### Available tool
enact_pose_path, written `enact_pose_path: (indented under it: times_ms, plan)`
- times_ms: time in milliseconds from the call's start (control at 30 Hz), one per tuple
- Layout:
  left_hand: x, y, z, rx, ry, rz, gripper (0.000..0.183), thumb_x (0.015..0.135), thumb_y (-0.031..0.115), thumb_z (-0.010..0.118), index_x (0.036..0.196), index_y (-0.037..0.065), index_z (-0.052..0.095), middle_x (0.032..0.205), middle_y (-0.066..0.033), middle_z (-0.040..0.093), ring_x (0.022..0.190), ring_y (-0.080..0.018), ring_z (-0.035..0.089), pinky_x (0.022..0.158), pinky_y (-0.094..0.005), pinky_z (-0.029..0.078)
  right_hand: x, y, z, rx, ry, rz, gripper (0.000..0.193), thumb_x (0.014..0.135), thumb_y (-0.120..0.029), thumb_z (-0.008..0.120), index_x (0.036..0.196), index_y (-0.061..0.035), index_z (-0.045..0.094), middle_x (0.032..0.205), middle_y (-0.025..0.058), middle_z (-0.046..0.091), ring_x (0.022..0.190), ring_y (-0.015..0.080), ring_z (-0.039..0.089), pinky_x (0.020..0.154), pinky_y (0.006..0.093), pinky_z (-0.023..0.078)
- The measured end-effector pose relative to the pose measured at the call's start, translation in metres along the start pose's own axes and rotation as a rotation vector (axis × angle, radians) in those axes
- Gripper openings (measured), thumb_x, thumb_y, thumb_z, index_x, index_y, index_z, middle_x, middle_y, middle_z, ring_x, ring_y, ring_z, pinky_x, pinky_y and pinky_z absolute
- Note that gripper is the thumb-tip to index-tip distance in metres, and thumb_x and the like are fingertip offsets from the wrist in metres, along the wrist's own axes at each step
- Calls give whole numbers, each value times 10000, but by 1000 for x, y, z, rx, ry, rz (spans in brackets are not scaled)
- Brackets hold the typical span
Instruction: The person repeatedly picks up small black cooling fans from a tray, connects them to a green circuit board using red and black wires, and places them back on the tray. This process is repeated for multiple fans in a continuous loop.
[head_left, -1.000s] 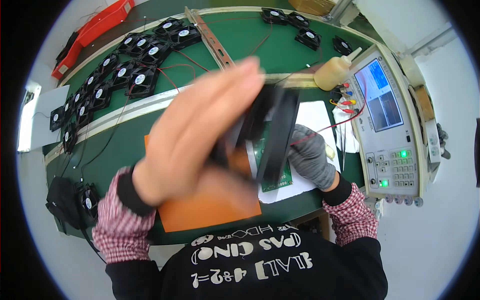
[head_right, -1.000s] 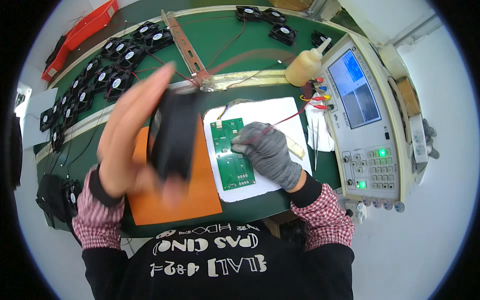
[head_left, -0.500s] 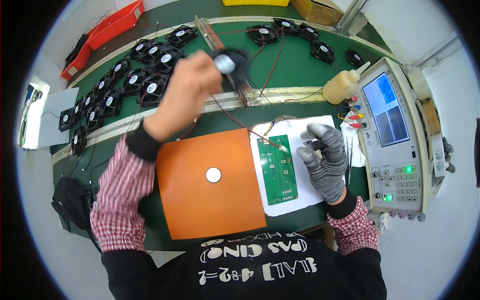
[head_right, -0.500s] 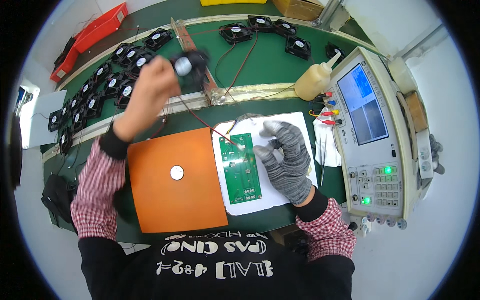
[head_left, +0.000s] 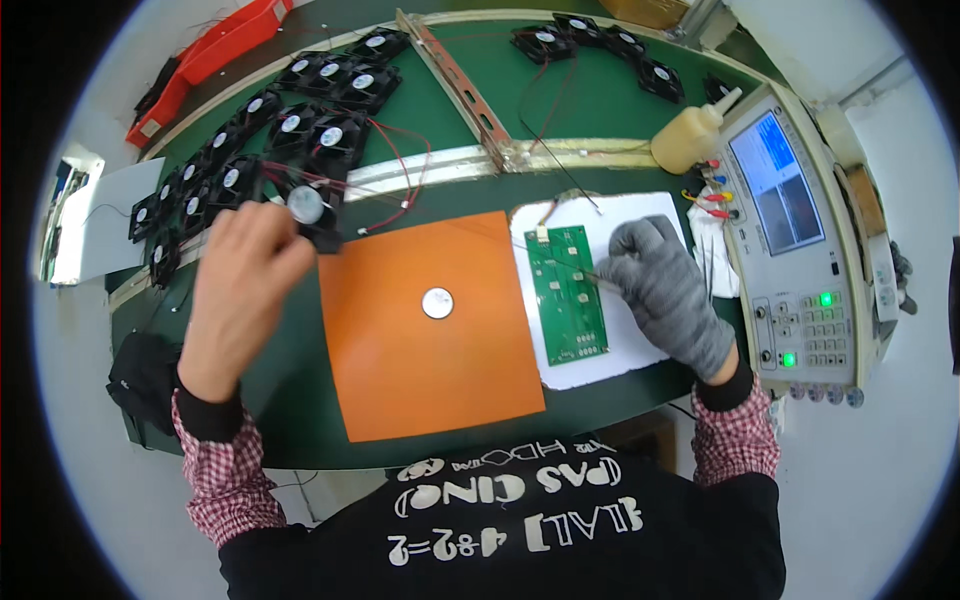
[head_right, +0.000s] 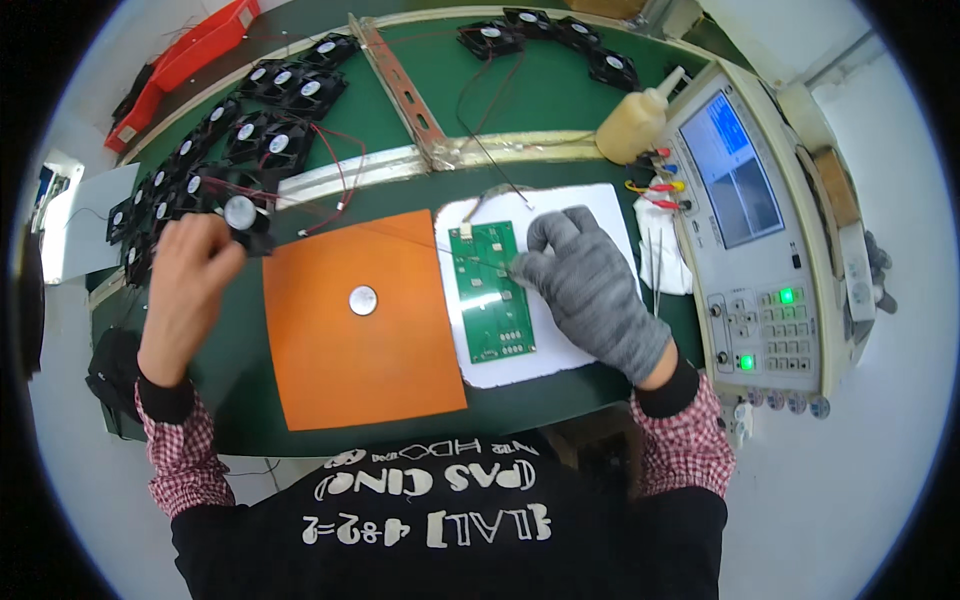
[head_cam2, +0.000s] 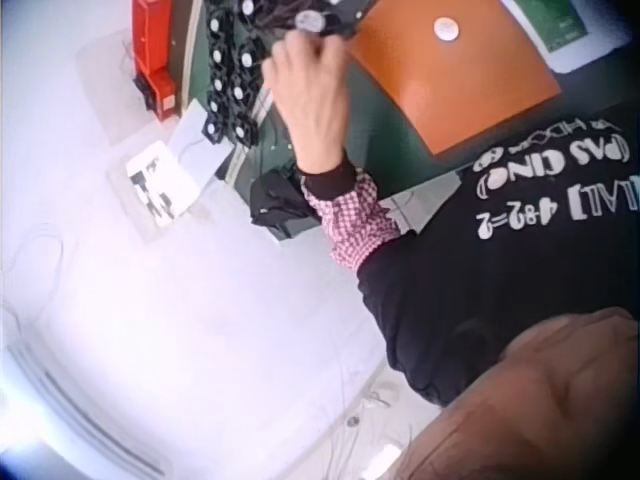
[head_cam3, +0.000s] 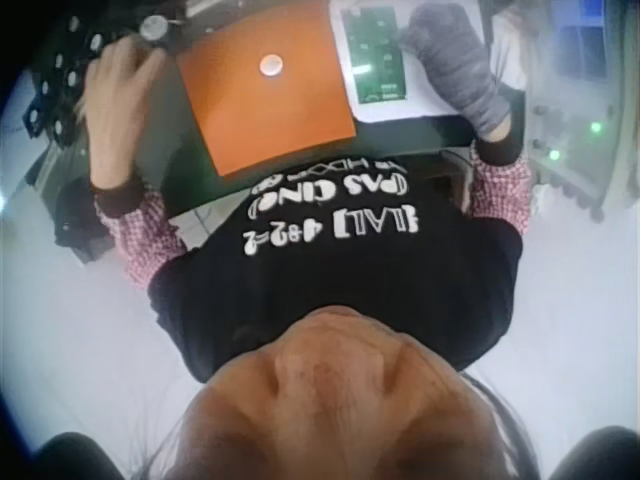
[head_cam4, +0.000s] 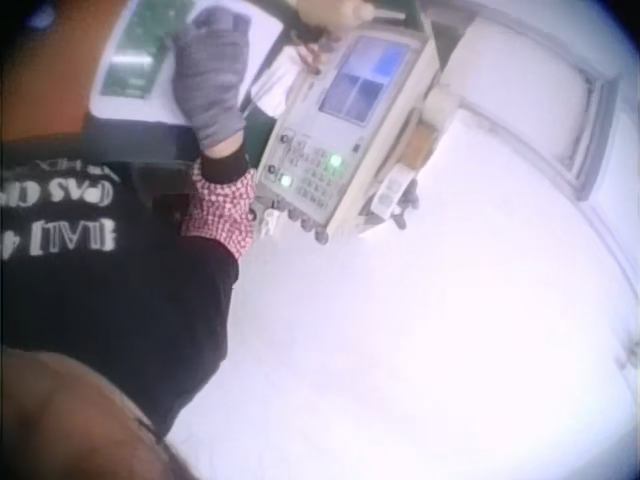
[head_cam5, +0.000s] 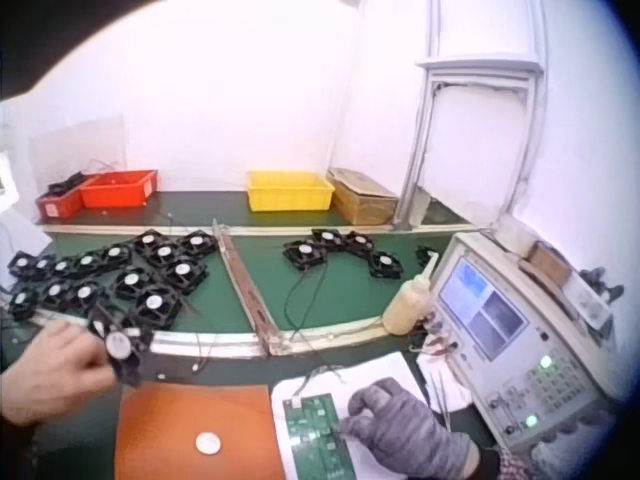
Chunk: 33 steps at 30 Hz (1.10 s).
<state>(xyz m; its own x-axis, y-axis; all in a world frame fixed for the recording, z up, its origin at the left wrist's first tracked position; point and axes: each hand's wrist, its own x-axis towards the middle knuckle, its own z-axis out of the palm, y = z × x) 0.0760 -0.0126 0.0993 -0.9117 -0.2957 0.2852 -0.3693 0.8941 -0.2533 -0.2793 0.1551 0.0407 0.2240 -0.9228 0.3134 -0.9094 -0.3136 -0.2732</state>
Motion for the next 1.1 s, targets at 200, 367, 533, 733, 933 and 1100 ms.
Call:
enact_pose_path:
  times_ms: [200,367,533,733,933,1100]
  plan:
    - [-5,47,37,-437,129,191,139,706,73,639,825,68,567,971,-91,570,961,-278,608,781,-381,486,0,10,37,667,130,293,139,787,-87,759,909,-33,721,846,93,640,781,213,637,725,322,508]
    - [2,66,59,-743,203,-177,396,686,146,750,1027,28,587,1064,-132,581,1005,-337,587,866,-403,479,-3,11,49,682,150,281,138,774,-78,760,893,-24,715,839,88,647,782,208,643,737,325,512]
    - [17,96,55,-736,68,-310,864,605,344,870,1288,-1,468,1199,-179,507,1112,-364,502,949,-435,397,-5,13,50,498,85,263,146,753,-51,745,898,-42,722,900,84,632,880,257,627,809,347,512]
    - [25,105,61,-529,10,-223,955,586,378,884,1345,-15,459,1234,-182,520,1100,-340,507,947,-425,377,-7,18,56,549,100,244,157,741,-70,758,895,-57,728,947,90,648,964,268,618,877,374,502]
    - [-6,94,-5,-343,600,73,597,917,536,575,1202,11,575,1072,-170,655,869,-231,628,641,-347,489,-6,22,56,517,117,171,183,712,-106,780,876,-57,716,951,81,617,966,273,590,867,380,490]
    - [-1,89,-19,-2123,37,-27,509,945,401,552,1132,-71,531,935,-233,632,842,-333,625,690,-416,536,-5,21,61,566,168,145,171,690,-100,782,818,-48,683,900,89,589,874,277,580,812,392,488]
